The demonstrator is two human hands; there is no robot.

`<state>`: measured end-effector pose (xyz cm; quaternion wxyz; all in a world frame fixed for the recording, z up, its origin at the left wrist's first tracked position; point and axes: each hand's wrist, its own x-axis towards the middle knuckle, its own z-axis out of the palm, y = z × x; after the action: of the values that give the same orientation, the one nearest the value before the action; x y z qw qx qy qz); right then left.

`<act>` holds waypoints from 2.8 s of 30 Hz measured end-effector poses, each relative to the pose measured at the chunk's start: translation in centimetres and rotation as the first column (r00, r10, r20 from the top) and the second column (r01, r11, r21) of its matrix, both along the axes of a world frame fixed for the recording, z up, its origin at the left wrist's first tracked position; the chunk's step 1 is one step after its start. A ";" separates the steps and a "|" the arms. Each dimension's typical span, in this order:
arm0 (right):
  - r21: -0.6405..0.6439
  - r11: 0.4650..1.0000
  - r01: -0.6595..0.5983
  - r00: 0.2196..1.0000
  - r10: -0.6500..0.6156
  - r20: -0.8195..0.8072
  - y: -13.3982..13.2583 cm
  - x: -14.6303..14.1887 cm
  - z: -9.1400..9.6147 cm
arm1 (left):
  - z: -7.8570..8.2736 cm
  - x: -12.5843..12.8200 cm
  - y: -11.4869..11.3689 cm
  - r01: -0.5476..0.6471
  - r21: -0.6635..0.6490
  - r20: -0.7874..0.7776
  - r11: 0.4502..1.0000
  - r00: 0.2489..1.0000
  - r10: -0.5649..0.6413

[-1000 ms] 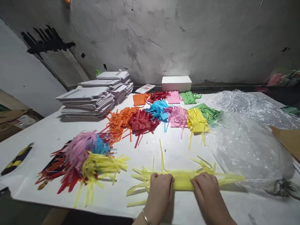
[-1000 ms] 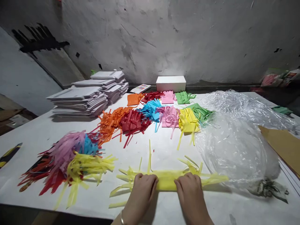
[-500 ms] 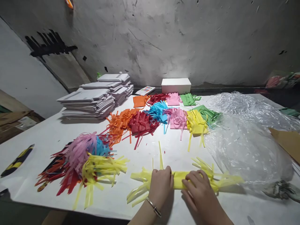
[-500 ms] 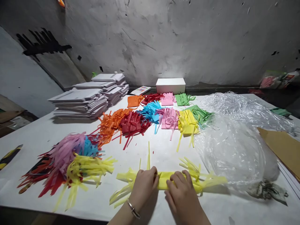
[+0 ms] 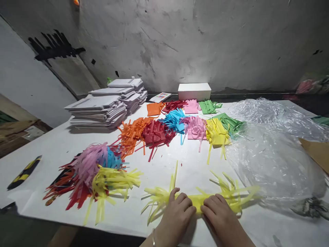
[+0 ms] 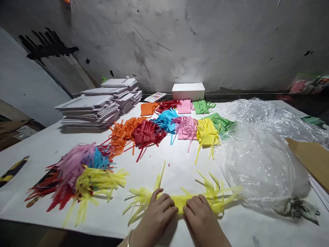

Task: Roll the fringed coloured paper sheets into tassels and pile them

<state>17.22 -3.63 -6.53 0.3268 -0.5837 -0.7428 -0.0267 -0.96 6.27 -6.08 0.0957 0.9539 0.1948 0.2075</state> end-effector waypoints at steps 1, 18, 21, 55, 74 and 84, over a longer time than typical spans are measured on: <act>0.004 1.000 0.020 1.000 -0.020 0.001 -0.3 0.1 -0.4 | -0.2 -0.3 0.0 -0.011 -0.021 0.005 1.000 1.000 0.011; -0.019 0.936 0.351 0.933 -0.348 0.092 0.9 0.3 0.2 | 1.4 1.5 1.1 -0.383 -0.066 -0.203 0.922 0.909 0.363; 0.047 0.988 0.145 0.989 -0.146 0.013 1.1 -0.4 0.1 | 1.5 1.1 1.3 -0.262 -0.105 -0.178 0.959 0.954 0.241; -0.090 0.913 0.399 0.913 -0.387 0.129 1.6 1.7 -1.3 | 1.1 0.4 -0.1 -0.375 -0.203 -0.083 0.904 0.927 0.366; 0.031 0.996 0.080 0.995 -0.082 0.055 -3.0 0.0 -0.7 | 0.3 -1.3 -1.3 0.087 -0.143 0.051 0.986 0.995 -0.080; 0.008 0.999 0.036 0.995 -0.036 0.093 -3.8 0.4 -1.2 | -0.1 -1.5 -1.6 0.008 -0.163 0.032 0.987 0.999 -0.003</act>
<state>17.67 -7.41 -7.77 0.2933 -0.5940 -0.7465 -0.0620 -2.41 4.65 -6.21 0.1771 0.9400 0.2067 0.2059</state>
